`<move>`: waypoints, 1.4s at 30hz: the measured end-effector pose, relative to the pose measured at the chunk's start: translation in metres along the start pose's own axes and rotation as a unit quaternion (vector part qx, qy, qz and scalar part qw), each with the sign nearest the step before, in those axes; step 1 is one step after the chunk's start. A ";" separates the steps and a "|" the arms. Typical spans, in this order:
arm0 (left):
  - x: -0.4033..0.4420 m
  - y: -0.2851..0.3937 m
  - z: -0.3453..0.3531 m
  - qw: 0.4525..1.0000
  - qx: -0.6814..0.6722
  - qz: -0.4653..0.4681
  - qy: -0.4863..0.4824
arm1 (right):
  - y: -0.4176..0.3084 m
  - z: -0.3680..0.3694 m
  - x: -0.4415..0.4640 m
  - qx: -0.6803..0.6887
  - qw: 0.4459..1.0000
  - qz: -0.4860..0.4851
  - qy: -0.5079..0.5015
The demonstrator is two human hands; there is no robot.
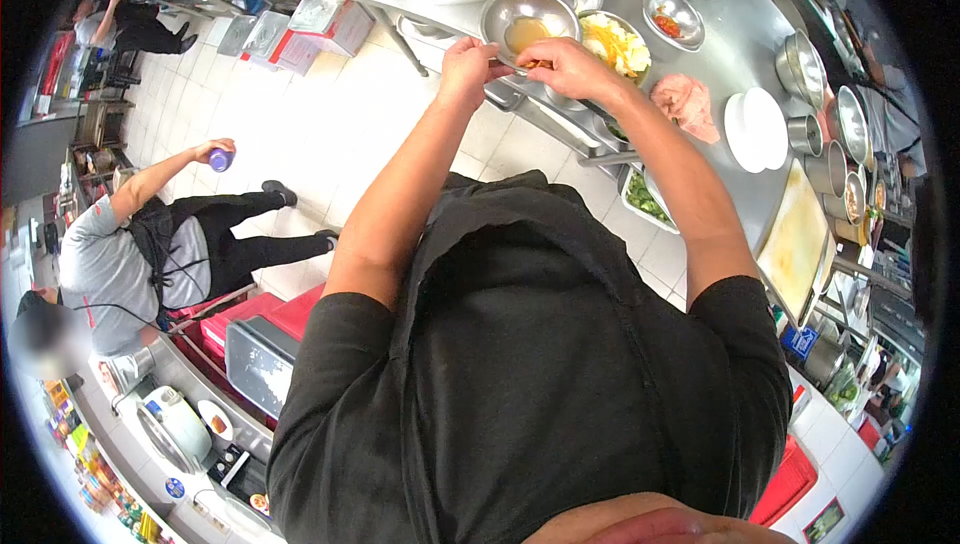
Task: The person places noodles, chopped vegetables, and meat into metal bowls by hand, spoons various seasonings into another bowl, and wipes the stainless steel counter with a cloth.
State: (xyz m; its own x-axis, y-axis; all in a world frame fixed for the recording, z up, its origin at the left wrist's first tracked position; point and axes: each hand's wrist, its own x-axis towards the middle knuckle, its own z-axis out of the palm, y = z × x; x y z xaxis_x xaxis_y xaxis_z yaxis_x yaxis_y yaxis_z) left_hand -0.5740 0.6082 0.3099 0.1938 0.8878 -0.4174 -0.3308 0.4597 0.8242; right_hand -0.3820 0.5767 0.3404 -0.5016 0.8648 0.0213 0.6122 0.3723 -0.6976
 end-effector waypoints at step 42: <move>0.027 -0.012 0.056 0.992 0.063 0.108 0.017 | 0.023 -0.047 0.016 -0.112 0.985 0.125 -0.030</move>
State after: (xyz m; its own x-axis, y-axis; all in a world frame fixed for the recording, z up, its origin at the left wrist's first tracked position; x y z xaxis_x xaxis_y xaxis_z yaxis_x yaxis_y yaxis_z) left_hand -0.5127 0.6250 0.3104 0.0998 0.9663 -0.2372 -0.2434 0.2549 0.9358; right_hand -0.3474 0.6148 0.3580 -0.3503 0.9195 -0.1785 0.8371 0.2219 -0.5001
